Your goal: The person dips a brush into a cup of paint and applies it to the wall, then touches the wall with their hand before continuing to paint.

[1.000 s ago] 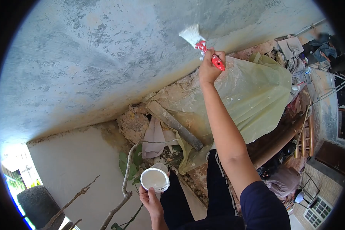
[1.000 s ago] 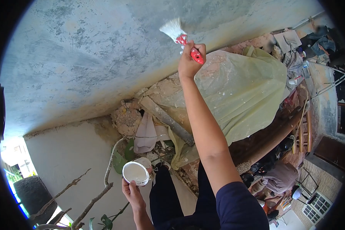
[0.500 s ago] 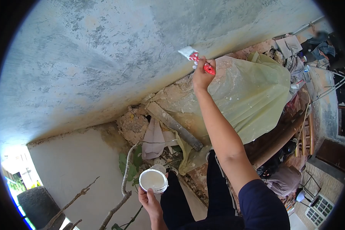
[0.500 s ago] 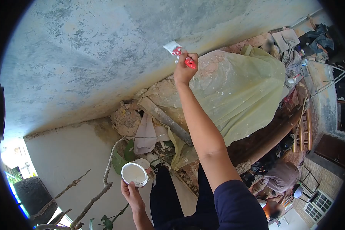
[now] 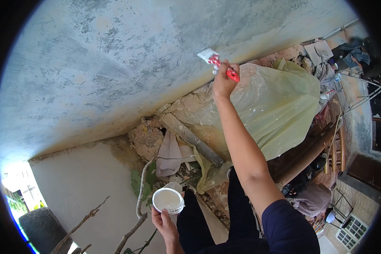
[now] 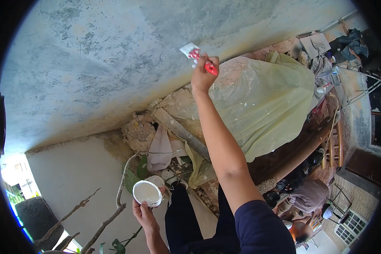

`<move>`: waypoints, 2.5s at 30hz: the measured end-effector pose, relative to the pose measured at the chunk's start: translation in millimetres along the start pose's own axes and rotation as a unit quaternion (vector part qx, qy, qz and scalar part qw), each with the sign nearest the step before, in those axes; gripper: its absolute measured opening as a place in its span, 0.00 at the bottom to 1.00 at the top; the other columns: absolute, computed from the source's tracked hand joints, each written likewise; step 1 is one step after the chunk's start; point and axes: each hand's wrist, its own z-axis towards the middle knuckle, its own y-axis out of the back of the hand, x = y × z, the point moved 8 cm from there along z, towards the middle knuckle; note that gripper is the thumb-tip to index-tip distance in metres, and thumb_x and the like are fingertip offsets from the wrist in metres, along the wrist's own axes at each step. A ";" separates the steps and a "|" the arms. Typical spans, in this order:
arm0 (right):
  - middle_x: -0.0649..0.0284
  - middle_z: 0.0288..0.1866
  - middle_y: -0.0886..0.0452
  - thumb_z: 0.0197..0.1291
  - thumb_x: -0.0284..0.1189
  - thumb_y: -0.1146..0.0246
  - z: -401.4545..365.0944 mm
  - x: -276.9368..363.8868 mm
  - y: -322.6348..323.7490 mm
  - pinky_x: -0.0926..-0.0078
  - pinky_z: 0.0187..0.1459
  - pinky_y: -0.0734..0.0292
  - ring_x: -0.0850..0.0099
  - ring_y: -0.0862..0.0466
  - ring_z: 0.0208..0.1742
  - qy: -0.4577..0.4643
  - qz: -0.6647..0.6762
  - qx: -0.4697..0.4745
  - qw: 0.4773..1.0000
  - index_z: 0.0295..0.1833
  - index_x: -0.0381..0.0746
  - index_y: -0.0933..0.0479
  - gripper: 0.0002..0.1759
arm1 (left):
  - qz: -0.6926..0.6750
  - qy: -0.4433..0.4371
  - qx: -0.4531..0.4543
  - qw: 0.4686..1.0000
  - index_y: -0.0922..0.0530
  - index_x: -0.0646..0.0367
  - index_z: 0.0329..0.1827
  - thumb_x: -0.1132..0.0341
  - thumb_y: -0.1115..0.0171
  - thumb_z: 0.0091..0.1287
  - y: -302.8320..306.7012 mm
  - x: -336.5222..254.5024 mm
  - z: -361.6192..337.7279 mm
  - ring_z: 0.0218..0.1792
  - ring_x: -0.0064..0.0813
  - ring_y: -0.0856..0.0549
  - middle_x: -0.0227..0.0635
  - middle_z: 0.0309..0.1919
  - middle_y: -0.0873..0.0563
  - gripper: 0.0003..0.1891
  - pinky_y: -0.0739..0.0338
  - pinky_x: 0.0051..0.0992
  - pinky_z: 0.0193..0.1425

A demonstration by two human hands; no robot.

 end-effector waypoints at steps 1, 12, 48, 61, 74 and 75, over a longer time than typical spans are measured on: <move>0.69 0.27 0.33 0.66 0.27 0.42 2.6 8.9 -4.7 0.79 0.33 0.35 0.81 0.34 0.30 -0.012 -0.008 0.008 1.000 0.30 0.38 0.35 0.12 | 0.000 0.000 0.001 1.000 0.27 0.69 0.53 0.75 0.54 0.67 -0.3 -0.8 0.3 0.43 0.20 0.21 0.35 0.43 0.19 0.14 0.29 0.21 0.53; 0.69 0.27 0.31 0.66 0.29 0.42 -14.2 5.5 1.5 0.77 0.33 0.34 0.81 0.33 0.30 0.019 -0.036 -0.021 0.999 0.30 0.38 0.35 0.13 | 0.024 -0.028 -0.002 0.999 0.27 0.62 0.54 0.73 0.53 0.68 2.8 0.5 4.6 0.37 0.20 0.19 0.33 0.41 0.19 0.13 0.24 0.22 0.35; 0.67 0.33 0.27 0.66 0.30 0.44 5.1 166.4 -18.7 0.78 0.39 0.34 0.80 0.30 0.34 -0.050 0.215 -0.037 0.975 0.34 0.40 0.34 0.09 | 0.013 -0.037 0.022 0.999 0.27 0.63 0.53 0.73 0.53 0.68 -3.4 -12.1 -7.3 0.36 0.20 0.19 0.33 0.40 0.19 0.13 0.23 0.22 0.35; 0.69 0.28 0.31 0.67 0.30 0.44 3.0 100.5 -13.2 0.79 0.32 0.36 0.81 0.32 0.30 0.013 0.026 -0.056 0.998 0.31 0.39 0.36 0.12 | -0.003 -0.043 0.020 0.999 0.27 0.64 0.49 0.74 0.53 0.68 -7.3 -18.3 -13.6 0.35 0.18 0.20 0.33 0.38 0.19 0.11 0.24 0.21 0.37; 0.69 0.28 0.29 0.65 0.35 0.42 27.2 339.1 -84.5 0.79 0.34 0.37 0.82 0.32 0.29 0.189 0.328 0.048 0.924 0.34 0.41 0.35 0.13 | -0.020 -0.036 0.014 0.999 0.26 0.65 0.45 0.74 0.53 0.67 -4.9 -28.8 -16.4 0.33 0.17 0.21 0.32 0.35 0.19 0.08 0.25 0.19 0.37; 0.69 0.28 0.29 0.65 0.35 0.42 28.2 343.9 -87.6 0.79 0.34 0.37 0.82 0.32 0.29 0.189 0.329 0.050 0.924 0.34 0.41 0.35 0.13 | -0.021 -0.036 0.014 0.999 0.26 0.65 0.45 0.74 0.53 0.67 -5.0 -30.1 -16.7 0.33 0.17 0.21 0.32 0.35 0.19 0.08 0.25 0.19 0.37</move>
